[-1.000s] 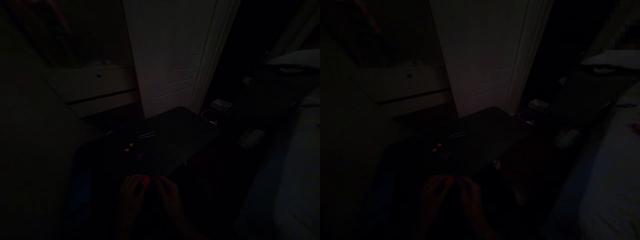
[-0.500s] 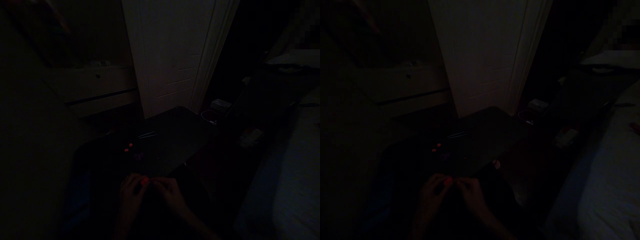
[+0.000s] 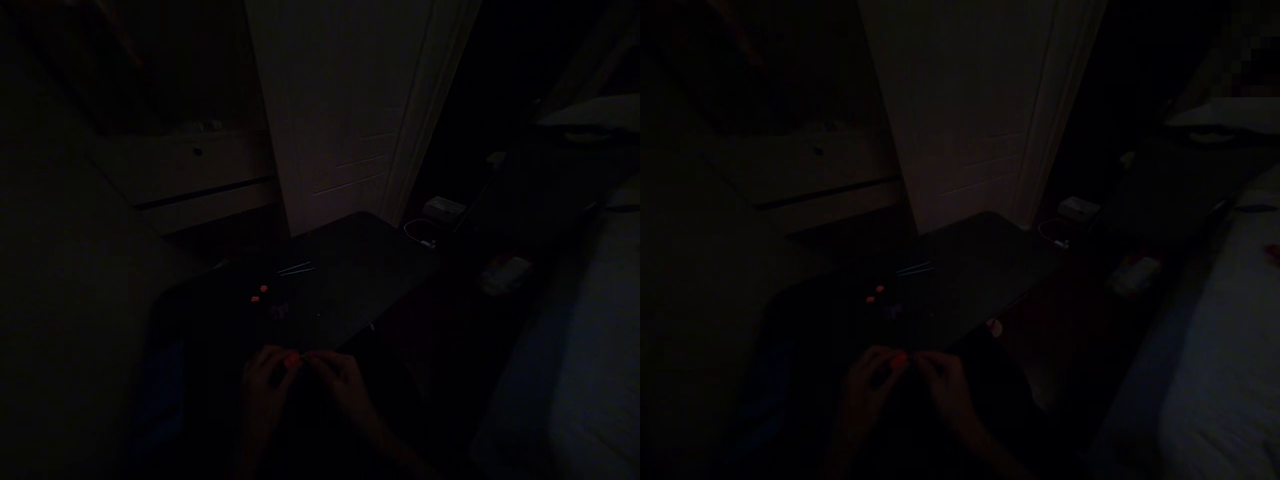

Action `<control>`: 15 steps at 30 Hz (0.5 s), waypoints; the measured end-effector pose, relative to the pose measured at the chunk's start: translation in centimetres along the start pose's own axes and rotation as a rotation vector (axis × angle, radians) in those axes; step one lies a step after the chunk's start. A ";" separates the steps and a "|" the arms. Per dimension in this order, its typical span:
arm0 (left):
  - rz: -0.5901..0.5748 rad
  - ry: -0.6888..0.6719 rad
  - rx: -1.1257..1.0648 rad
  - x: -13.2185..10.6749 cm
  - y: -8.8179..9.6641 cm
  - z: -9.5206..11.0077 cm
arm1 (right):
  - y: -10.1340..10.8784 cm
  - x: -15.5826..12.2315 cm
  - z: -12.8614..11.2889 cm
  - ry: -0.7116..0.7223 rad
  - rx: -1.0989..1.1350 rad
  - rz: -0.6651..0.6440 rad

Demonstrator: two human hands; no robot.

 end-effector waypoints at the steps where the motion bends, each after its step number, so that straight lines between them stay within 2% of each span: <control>1: 0.000 0.004 0.001 0.0 0.0 -0.1 | 0.1 0.0 0.0 0.011 -0.007 0.021; 5: 0.013 0.008 0.010 -0.3 0.2 -0.2 | 0.1 -0.2 -0.1 0.068 0.001 0.062; 10: 0.015 -0.022 0.021 -0.3 0.4 0.1 | -0.1 -0.6 0.0 0.049 0.011 0.073; 15: -0.003 -0.035 0.034 -0.1 0.2 0.5 | -0.5 -0.7 -0.4 0.066 0.049 0.006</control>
Point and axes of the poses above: each hand's wrist, its own x-axis towards the middle knuckle, its own y-axis out of the back of the hand, z = x × y, the point moved 7 cm from there along x, towards the middle knuckle, and after that the axes turned 7 degrees about y, right-handed, at the moved point
